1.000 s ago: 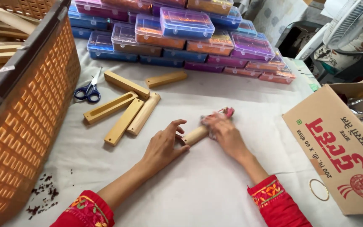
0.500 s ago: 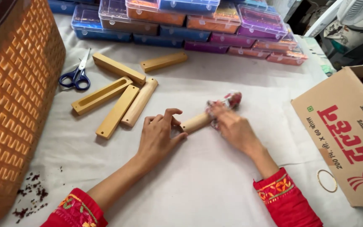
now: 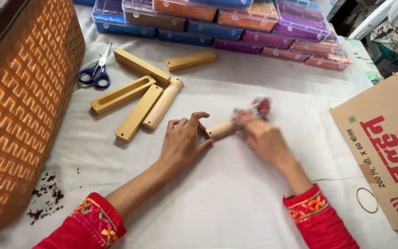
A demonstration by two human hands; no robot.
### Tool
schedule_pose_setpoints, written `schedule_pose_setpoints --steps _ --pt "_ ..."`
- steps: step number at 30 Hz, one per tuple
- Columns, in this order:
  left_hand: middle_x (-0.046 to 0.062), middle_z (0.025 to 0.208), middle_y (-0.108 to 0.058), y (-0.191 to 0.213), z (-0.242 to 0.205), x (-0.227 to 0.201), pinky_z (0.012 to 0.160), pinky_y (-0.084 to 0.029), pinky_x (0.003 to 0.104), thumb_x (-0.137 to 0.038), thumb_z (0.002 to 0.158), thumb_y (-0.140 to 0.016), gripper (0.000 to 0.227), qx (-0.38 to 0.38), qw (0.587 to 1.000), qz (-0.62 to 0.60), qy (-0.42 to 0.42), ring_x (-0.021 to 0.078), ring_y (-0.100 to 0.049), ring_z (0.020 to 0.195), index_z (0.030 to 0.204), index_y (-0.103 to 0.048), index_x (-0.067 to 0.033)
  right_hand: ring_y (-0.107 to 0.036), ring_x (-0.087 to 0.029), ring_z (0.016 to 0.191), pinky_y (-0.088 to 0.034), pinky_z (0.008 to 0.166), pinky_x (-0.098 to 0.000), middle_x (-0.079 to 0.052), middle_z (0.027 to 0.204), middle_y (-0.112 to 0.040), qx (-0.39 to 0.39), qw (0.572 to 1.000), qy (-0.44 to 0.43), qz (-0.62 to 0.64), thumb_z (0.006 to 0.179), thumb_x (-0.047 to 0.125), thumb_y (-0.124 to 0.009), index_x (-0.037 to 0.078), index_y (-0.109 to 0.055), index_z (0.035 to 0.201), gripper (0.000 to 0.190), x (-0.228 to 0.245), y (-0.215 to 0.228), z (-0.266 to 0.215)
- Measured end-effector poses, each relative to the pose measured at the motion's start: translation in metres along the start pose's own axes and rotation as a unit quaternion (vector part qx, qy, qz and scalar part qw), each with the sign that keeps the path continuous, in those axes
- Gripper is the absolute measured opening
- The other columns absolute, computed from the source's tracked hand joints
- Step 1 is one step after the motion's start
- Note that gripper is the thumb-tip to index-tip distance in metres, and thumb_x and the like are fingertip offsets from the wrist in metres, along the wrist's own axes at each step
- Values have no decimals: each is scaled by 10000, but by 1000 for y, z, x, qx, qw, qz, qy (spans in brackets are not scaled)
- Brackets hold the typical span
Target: Wiping or polishing wooden cylinders and rectangular frames using a patterned cloth.
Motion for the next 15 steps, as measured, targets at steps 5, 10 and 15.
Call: schedule_pose_setpoints --steps 5,10,15 --pt "22 1011 -680 3 -1 -5 910 -387 419 -266 786 -833 733 -13 999 41 -30 203 -634 974 1433 -502 -165 -559 -308 1342 -353 1154 -495 -170 1413 -614 22 993 98 64 953 186 -605 -19 -628 1343 441 65 -8 11" --pt "36 1033 -654 1 -4 -2 917 -386 426 -219 777 -803 594 -13 996 76 -53 223 -619 1011 1349 -641 -210 -617 -284 1272 -212 1239 -659 -125 1328 -663 -87 987 130 36 1019 325 -560 27 -705 1233 395 86 47 8" --pt "65 1024 -645 -1 0 -6 931 -376 444 -241 765 -809 465 8 998 57 -38 243 -605 1007 1217 -723 -172 -612 -256 1247 -403 1236 -530 -94 1316 -634 -205 954 152 159 1106 463 -339 80 -685 1197 524 180 186 1"
Point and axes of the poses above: each hand's wrist, its own z-axis towards the middle knuckle, its own y-axis out of the back of the hand, x = y × z, the point moved 3 cm from there along z, towards the middle knuckle
